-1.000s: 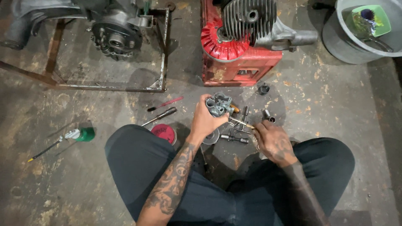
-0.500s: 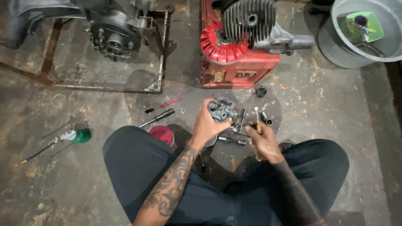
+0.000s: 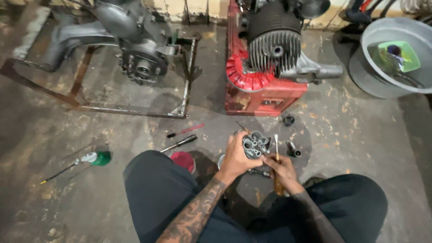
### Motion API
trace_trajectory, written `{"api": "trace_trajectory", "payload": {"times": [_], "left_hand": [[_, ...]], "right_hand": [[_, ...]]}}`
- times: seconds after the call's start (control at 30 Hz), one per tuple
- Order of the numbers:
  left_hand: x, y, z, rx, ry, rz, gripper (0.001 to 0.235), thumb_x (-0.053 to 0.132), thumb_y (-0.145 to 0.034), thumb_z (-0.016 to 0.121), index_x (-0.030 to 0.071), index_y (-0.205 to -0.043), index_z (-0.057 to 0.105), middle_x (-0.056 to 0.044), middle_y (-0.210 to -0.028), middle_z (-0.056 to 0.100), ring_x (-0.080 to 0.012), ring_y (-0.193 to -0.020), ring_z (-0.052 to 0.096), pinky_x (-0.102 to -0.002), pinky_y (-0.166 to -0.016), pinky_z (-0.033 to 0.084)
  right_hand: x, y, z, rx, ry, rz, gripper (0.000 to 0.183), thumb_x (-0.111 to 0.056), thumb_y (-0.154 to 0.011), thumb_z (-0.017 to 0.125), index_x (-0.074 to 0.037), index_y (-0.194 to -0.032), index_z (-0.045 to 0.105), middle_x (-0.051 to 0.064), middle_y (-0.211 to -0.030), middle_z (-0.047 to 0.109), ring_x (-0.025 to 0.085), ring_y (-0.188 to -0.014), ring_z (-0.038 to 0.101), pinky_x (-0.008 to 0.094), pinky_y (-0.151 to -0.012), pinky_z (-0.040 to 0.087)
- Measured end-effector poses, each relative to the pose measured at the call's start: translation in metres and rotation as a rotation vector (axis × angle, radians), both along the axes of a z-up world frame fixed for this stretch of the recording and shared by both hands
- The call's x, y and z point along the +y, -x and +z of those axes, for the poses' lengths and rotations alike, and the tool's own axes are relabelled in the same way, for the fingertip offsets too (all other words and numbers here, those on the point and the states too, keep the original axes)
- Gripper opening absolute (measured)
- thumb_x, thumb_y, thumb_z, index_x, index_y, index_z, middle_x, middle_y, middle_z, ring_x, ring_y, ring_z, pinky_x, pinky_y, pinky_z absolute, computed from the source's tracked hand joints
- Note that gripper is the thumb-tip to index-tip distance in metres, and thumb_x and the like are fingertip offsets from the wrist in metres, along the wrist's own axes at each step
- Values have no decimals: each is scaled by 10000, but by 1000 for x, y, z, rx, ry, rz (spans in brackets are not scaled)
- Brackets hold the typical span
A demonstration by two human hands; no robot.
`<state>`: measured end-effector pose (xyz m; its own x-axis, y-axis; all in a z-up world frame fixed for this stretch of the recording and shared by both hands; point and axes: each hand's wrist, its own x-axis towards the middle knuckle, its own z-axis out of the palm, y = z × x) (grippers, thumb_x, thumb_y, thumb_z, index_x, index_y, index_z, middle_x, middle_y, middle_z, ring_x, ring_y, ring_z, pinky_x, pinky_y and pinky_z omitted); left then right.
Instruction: The person sits on the floor and uses a screwdriver to work on a metallic engine component held in their hands. They manipulate the tool to tighten or loosen screws on the part, occasionally rotating it to access different areas.
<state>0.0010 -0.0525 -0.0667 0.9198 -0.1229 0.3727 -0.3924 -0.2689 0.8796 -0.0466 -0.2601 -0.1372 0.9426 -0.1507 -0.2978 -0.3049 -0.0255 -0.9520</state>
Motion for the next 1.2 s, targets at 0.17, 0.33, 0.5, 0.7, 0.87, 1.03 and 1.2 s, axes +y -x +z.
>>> {"api": "trace_trajectory", "payload": {"times": [0.17, 0.33, 0.5, 0.7, 0.87, 1.03, 1.2], "left_hand": [[-3, -2, -11, -36, -22, -1, 896, 377, -487, 907, 72, -1263, 577, -215, -1098, 659, -420, -994, 605, -457, -887, 497], [-4, -4, -20, -87, -14, -7, 915, 441, -501, 889, 68, -1271, 567, -221, -1128, 659, -429, -1018, 604, -468, -915, 493], [-1, -3, -15, -165, -71, 4, 884, 451, -513, 872, 65, -1248, 566, -195, -1115, 661, -377, -1009, 620, -398, -929, 481], [14, -1, 1, 21, -107, -179, 953, 537, -611, 749, -12, -1336, 465, -205, -1270, 576, -368, -1114, 536, -475, -1018, 421], [16, -1, 7, -38, -94, -111, 859, 427, -624, 773, -19, -1299, 485, -194, -1161, 606, -337, -993, 529, -431, -930, 461], [16, -2, 1, 41, -109, -153, 972, 572, -640, 721, -38, -1351, 463, -231, -1227, 602, -371, -1083, 543, -475, -968, 475], [16, 0, 8, -19, -63, -81, 821, 298, -574, 835, -16, -1261, 512, -185, -1142, 632, -331, -976, 557, -410, -926, 471]], "right_hand": [[-19, -7, -39, -6, -13, 18, 200, -145, -832, 806, 46, -842, 747, 122, -474, 532, 203, -337, 536, 299, -373, 388], [-28, -7, -52, 12, 21, 55, 179, -102, -841, 777, 62, -893, 727, 107, -513, 524, 200, -360, 548, 306, -380, 409], [-2, -2, 12, 84, 59, 44, 192, -95, -786, 809, 17, -718, 670, 127, -452, 516, 229, -341, 535, 329, -392, 415], [-10, -4, 29, 275, 30, 89, 192, -103, -880, 728, 65, -839, 646, 162, -614, 577, 252, -469, 515, 360, -448, 401], [-15, -3, 15, 185, -93, 97, 251, -183, -958, 642, 56, -887, 668, 118, -633, 529, 222, -508, 471, 348, -471, 370], [-22, -6, 0, 235, -20, 114, 260, -165, -974, 635, 67, -860, 665, 151, -625, 562, 233, -485, 482, 350, -446, 361], [-24, -7, -4, 239, -85, 97, 187, -112, -950, 667, 69, -974, 707, 124, -638, 543, 213, -512, 469, 330, -479, 365]]}}
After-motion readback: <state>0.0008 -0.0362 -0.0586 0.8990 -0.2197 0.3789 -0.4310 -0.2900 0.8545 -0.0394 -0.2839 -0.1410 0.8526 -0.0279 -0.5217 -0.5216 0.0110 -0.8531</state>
